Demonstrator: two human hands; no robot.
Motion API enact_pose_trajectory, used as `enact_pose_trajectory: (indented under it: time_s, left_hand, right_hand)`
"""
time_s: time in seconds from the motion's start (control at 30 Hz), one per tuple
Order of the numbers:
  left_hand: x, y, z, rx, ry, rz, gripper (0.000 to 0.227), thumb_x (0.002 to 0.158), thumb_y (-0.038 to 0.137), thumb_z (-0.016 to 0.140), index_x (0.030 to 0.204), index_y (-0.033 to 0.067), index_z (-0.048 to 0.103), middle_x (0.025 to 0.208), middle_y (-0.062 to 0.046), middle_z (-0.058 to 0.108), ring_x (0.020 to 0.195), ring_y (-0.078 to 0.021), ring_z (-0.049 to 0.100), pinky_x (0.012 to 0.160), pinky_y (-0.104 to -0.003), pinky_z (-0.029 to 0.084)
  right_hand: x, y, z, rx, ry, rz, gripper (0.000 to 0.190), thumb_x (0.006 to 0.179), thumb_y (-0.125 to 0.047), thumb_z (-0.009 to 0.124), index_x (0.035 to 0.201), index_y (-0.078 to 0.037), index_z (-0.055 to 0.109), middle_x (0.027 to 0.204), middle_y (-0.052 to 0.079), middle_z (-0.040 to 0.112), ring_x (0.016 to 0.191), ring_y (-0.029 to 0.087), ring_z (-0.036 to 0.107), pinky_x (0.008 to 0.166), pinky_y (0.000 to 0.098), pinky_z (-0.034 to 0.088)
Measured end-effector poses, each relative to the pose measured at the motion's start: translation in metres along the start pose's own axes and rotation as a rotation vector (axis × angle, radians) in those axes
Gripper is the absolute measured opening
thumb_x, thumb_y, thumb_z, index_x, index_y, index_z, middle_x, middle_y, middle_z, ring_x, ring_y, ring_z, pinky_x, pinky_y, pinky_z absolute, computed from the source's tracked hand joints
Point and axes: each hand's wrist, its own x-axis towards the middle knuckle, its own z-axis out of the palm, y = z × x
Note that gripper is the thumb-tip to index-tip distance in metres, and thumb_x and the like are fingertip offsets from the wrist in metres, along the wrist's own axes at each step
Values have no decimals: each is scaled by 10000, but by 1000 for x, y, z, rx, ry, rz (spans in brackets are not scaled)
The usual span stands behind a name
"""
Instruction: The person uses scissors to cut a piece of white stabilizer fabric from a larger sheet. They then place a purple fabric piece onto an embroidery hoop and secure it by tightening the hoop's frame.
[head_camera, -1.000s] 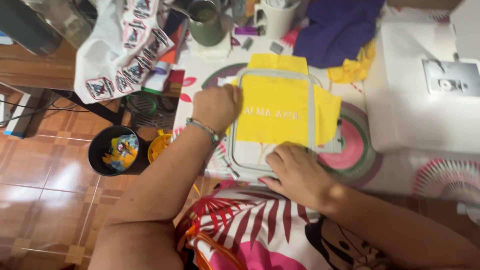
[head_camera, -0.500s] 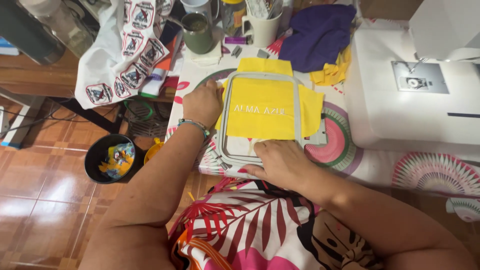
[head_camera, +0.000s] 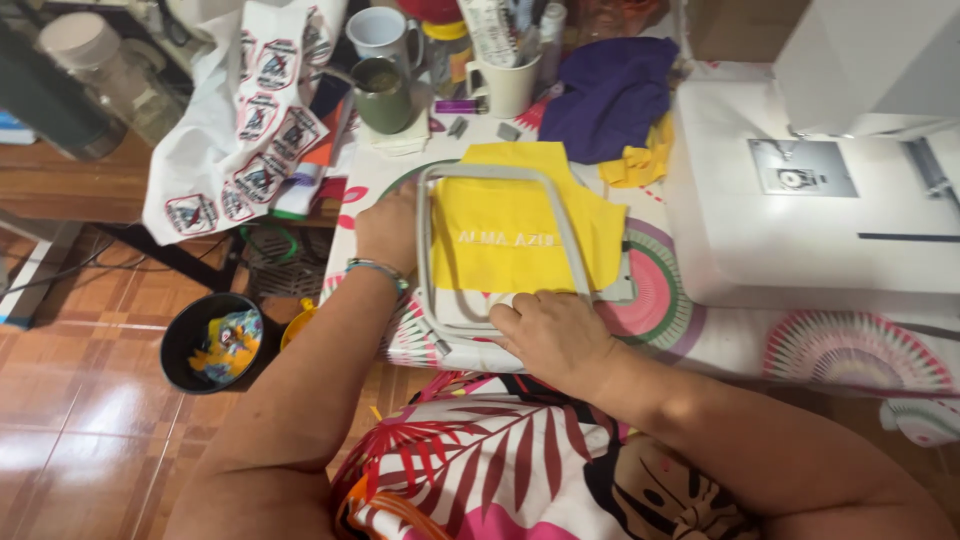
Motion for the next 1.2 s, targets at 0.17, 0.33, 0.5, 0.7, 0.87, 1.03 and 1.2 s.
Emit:
enact_pose_trajectory:
  time_s: [0.17,0.33,0.5,0.7,0.87,1.03,1.2]
  left_hand:
    - [-7,8,-61,-371,32,-32,328,1050,311,396,1216,73,550,1052,-247,720,1057,-473,695,928,-627,513]
    - [50,64,-75,-638,406,296,82,1046,138,524,1090,101,582,782,-137,659,693,-406,629,606,-510,420]
    - [126,185,-93,-1068,95,502,186,1066,270,500,1099,133,622,862,-37,731,682,-130,725,633,-270,558]
    - [172,334,-121,-1420,-676,251,1126,695,787,298,1530,40,411,1494,-230,572,1359,-342,592,1141,-410,498]
    - [172,391,-132,-1492,-721,125,974,792,686,268,1549,77,337,1337,-219,627,1203,-308,623,965,-371,591]
    - [211,410,-91,-1628,-576,172,847,826,627,340,1475,87,413,1299,-199,661,1168,-295,654,956,-382,604]
    - [245,415,-52,-1834,-321,226,658,878,536,446,1363,99,527,1242,-170,711,1115,-275,701,943,-400,622]
  right_hand:
    - [-29,14,-34,-25,115,-41,218,926,-448,576,874,-237,598,770,12,545,685,250,632,595,400,518]
    - [-70,34,-119,9,30,-25,92,851,-225,636,777,-187,596,710,25,517,635,277,534,526,420,420]
    - [-131,59,-157,-57,180,69,672,1010,-672,316,861,-136,693,703,28,553,547,227,550,455,384,423]
    - [-207,87,-143,-157,-36,164,229,823,-310,672,987,-150,663,646,9,463,574,258,509,450,439,394]
    - [-216,106,-155,-114,51,156,249,980,-372,603,1053,-143,669,708,21,506,595,256,503,494,437,377]
    - [-219,118,-161,-86,130,227,309,1001,-372,524,947,-121,695,702,31,536,578,265,488,514,425,363]
    - [-238,131,-144,-136,72,265,172,938,-302,626,1051,-194,697,681,20,512,557,268,499,483,457,371]
